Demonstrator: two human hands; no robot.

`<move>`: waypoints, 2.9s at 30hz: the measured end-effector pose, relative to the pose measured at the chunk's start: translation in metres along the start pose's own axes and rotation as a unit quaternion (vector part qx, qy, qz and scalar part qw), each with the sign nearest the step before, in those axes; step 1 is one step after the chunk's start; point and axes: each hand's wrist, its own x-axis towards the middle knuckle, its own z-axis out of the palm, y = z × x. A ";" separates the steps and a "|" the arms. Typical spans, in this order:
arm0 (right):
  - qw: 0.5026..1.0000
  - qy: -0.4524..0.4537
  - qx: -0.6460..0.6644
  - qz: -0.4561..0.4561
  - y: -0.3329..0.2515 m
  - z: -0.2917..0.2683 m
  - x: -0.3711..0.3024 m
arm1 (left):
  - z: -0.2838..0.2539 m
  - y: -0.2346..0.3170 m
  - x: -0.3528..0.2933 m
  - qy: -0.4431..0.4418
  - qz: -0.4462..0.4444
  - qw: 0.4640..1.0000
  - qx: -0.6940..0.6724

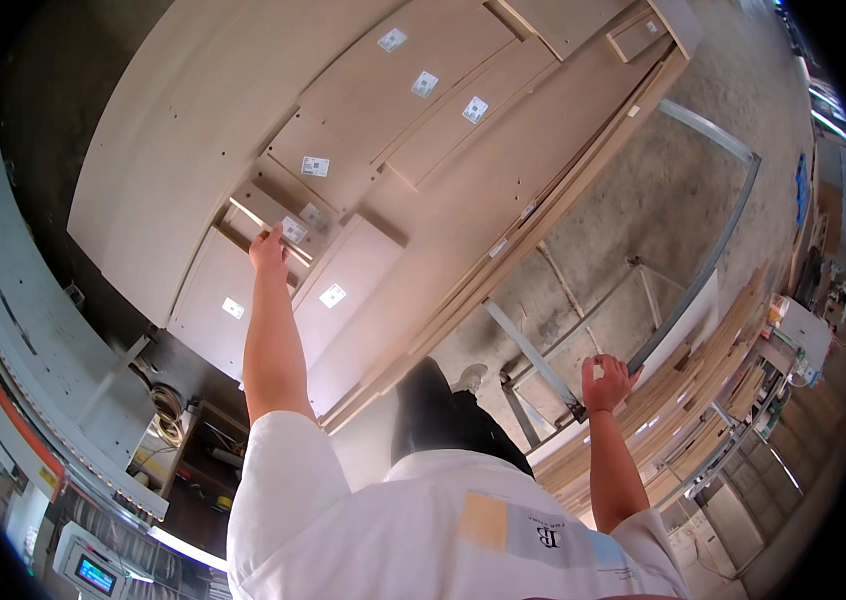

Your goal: The person repeatedly picks up large wooden panels and smaller wooden strips from a stack, carries them to a machine, and places them onto the machine's conveyor belt. The person then returns to the stack to retrieve more pieces, repeating this cycle throughout the clip.

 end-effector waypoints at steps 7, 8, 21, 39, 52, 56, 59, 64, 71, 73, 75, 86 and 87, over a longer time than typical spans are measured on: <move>0.999 0.019 0.025 -0.008 0.000 -0.005 0.001 | 0.017 0.006 -0.004 -0.064 0.046 0.997 -0.003; 0.999 0.023 0.027 -0.006 -0.001 -0.004 -0.001 | 0.024 0.007 -0.003 -0.046 0.038 0.998 0.030; 0.994 0.070 0.082 -0.005 -0.006 -0.017 0.006 | 0.087 0.006 -0.002 0.047 0.010 0.998 0.038; 0.907 0.133 0.400 -0.018 -0.008 -0.027 -0.112 | 0.047 -0.076 -0.329 -0.362 0.033 0.931 -0.024; 0.899 -0.083 0.395 0.172 0.095 -0.016 -0.565 | -0.092 -0.390 -0.693 -0.706 0.471 0.288 0.443; 0.882 -0.077 0.395 0.245 0.140 -0.020 -0.663 | -0.112 -0.432 -0.767 -0.741 -0.169 0.516 0.395; 0.846 -0.074 0.420 0.322 0.162 -0.007 -0.698 | -0.094 -0.477 -0.787 -0.753 -0.016 0.440 0.489; 0.832 -0.022 0.399 0.386 0.218 0.026 -0.733 | -0.064 -0.530 -0.855 -0.798 0.027 0.318 0.511; 0.776 0.005 0.401 0.487 0.316 0.054 -0.781 | -0.024 -0.621 -0.963 -0.698 -0.182 0.452 0.525; 0.740 0.035 0.401 0.538 0.343 0.066 -0.798 | -0.015 -0.638 -0.992 -0.728 -0.083 0.405 0.548; 0.702 0.072 0.393 0.589 0.376 0.078 -0.815 | 0.000 -0.646 -1.000 -0.761 0.000 0.326 0.561; 0.649 0.086 0.295 0.696 0.632 0.225 -0.873 | 0.048 -0.618 -0.755 -0.623 0.313 0.351 0.625; 0.648 0.086 0.294 0.697 0.655 0.237 -0.872 | 0.039 -0.603 -0.744 -0.630 0.342 0.342 0.608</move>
